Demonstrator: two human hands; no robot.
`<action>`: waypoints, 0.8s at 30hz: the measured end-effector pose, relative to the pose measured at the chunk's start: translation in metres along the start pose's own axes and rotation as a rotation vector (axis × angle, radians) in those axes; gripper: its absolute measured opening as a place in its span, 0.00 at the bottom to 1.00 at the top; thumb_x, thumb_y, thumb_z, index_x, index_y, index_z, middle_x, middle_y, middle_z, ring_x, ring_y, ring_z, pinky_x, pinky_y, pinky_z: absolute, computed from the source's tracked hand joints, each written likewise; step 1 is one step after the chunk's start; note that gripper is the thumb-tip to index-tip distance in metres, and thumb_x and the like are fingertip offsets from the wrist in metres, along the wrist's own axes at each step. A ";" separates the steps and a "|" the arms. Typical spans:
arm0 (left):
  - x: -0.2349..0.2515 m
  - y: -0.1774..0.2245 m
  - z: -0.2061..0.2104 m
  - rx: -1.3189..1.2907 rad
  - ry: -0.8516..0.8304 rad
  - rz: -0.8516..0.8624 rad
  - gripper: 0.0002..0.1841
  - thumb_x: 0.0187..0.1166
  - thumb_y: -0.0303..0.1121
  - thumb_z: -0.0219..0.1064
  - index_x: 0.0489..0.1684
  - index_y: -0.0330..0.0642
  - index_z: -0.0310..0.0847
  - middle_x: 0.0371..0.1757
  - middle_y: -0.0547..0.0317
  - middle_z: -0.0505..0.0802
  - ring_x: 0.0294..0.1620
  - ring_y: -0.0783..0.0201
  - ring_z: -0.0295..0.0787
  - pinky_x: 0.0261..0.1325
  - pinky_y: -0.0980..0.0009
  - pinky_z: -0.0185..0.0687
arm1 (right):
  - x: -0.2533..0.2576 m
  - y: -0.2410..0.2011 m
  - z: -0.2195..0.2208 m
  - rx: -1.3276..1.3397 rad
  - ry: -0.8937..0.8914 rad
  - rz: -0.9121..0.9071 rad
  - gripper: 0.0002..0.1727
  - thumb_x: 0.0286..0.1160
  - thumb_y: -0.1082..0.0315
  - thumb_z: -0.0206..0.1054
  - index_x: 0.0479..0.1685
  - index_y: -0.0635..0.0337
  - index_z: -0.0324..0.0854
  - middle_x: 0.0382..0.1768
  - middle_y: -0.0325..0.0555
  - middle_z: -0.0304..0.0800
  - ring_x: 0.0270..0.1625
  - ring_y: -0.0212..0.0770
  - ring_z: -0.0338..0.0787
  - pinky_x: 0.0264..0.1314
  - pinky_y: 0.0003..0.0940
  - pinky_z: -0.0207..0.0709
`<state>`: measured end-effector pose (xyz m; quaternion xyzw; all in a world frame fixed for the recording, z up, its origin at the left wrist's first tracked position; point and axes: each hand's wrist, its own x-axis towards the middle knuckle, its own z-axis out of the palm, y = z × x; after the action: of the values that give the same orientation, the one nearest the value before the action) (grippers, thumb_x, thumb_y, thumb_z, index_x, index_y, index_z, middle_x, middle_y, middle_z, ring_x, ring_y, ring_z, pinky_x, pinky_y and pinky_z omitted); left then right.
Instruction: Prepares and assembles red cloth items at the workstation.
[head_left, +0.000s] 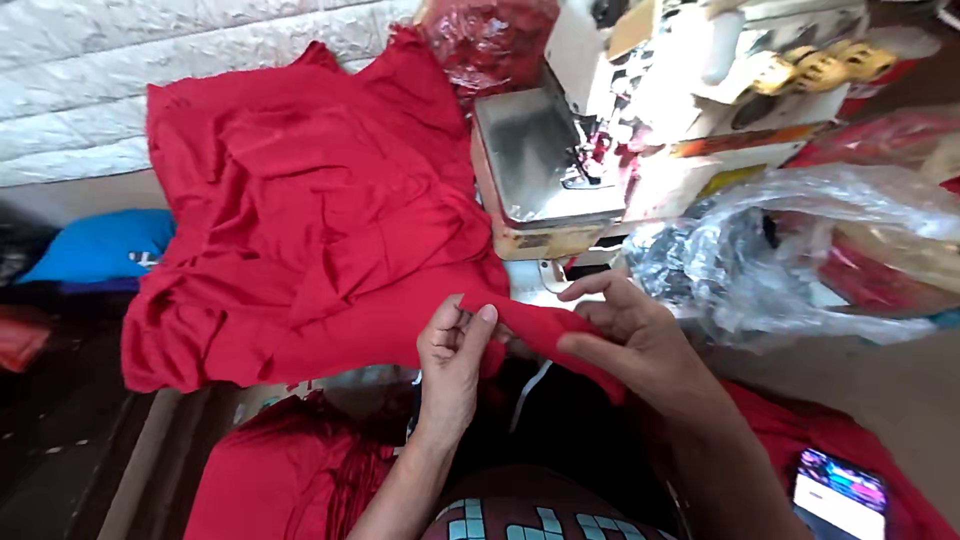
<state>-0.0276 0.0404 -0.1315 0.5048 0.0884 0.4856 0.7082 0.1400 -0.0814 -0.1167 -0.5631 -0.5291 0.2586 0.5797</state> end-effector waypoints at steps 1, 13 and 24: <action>0.000 0.004 -0.003 0.006 0.022 0.056 0.06 0.83 0.26 0.65 0.47 0.40 0.88 0.37 0.59 0.94 0.38 0.71 0.91 0.49 0.72 0.89 | 0.000 -0.003 -0.005 0.003 -0.101 0.034 0.20 0.73 0.60 0.75 0.61 0.53 0.79 0.34 0.27 0.94 0.34 0.20 0.91 0.37 0.16 0.85; -0.003 0.038 -0.013 0.522 -0.577 -0.243 0.47 0.71 0.41 0.80 0.89 0.38 0.54 0.55 0.60 0.91 0.35 0.79 0.85 0.39 0.80 0.83 | 0.025 -0.016 0.003 -0.343 -0.309 -0.267 0.13 0.83 0.51 0.65 0.43 0.43 0.94 0.35 0.20 0.91 0.42 0.18 0.80 0.60 0.32 0.67; -0.011 0.003 -0.015 0.214 -0.239 -0.245 0.07 0.83 0.28 0.67 0.36 0.40 0.91 0.26 0.69 0.91 0.26 0.80 0.85 0.34 0.81 0.84 | 0.032 -0.005 -0.004 0.174 -0.034 -0.052 0.05 0.73 0.74 0.70 0.43 0.57 0.88 0.36 0.34 0.92 0.37 0.25 0.89 0.40 0.20 0.85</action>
<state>-0.0436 0.0413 -0.1403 0.6169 0.1156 0.3200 0.7097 0.1521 -0.0558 -0.1010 -0.4925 -0.5287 0.2979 0.6238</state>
